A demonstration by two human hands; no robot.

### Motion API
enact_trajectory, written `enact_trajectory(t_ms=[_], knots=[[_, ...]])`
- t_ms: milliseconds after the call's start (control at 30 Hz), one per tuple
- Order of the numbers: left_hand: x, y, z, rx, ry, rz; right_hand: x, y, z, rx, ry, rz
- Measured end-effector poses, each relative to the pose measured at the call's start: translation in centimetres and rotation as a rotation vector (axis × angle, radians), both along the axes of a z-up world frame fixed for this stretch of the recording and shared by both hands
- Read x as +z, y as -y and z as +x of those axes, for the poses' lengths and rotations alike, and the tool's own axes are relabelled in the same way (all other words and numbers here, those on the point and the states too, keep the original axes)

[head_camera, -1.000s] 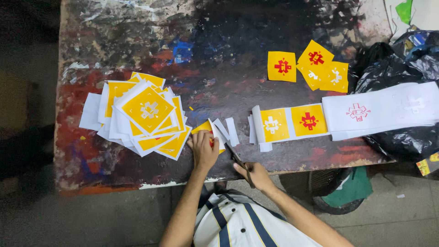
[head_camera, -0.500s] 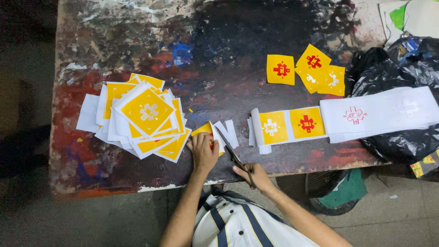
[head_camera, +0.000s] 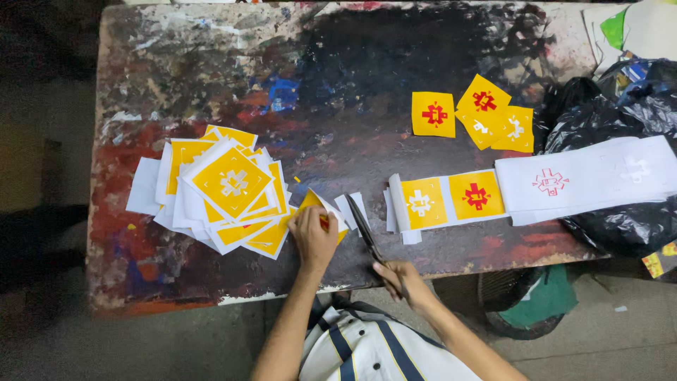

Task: The person uses scissors to cut yellow paper sheets with red symbols from a long strip into individual squares. They trim the edges of each square and place the finished pieces into a growing stack on the table.

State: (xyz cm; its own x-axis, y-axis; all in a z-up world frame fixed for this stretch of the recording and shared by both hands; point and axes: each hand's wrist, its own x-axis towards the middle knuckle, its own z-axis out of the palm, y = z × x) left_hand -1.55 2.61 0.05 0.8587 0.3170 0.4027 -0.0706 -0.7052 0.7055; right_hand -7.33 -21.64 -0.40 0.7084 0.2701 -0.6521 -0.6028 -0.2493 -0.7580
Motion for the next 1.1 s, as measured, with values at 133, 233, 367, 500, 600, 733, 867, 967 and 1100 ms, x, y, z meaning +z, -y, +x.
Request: enact_trajectory(t_ms=[133, 233, 367, 500, 600, 733, 867, 967, 1100], knots=[[1.6, -1.0, 6.7, 0.055, 0.178, 0.123, 0.6, 4.5, -2.3, -0.053, 0.004, 0.026], [1.6, -0.4, 15.3, 0.062, 0.139, 0.362, 0.6, 6.3, -3.7, -0.091, -0.016, -0.033], [-0.4, 3.2, 26.0, 0.094, 0.11, 0.64, 0.2, 6.7, -5.3, -0.193, -0.065, -0.019], [-4.1, 7.4, 29.3, -0.089, -0.158, 0.705, 0.1, 6.8, -6.7, -0.234, -0.07, -0.011], [-5.5, 7.9, 28.1, -0.263, -0.301, 0.578, 0.6, 7.1, -7.1, -0.24, -0.066, 0.028], [-5.4, 5.2, 20.4, -0.367, -0.175, 0.255, 1.8, 7.7, -7.7, -0.241, -0.083, 0.075], [-4.9, 3.6, 7.5, -0.331, -0.159, 0.359, 2.3, 8.2, -7.1, -0.211, -0.108, 0.062], [-4.3, 6.4, -0.7, -0.498, -0.267, 0.495, 2.6, 8.4, -5.6, -0.172, -0.079, 0.083], [-2.5, 11.4, -8.7, -0.997, -0.127, 0.266, 3.5, 9.4, -3.9, -0.114, 0.032, 0.152]])
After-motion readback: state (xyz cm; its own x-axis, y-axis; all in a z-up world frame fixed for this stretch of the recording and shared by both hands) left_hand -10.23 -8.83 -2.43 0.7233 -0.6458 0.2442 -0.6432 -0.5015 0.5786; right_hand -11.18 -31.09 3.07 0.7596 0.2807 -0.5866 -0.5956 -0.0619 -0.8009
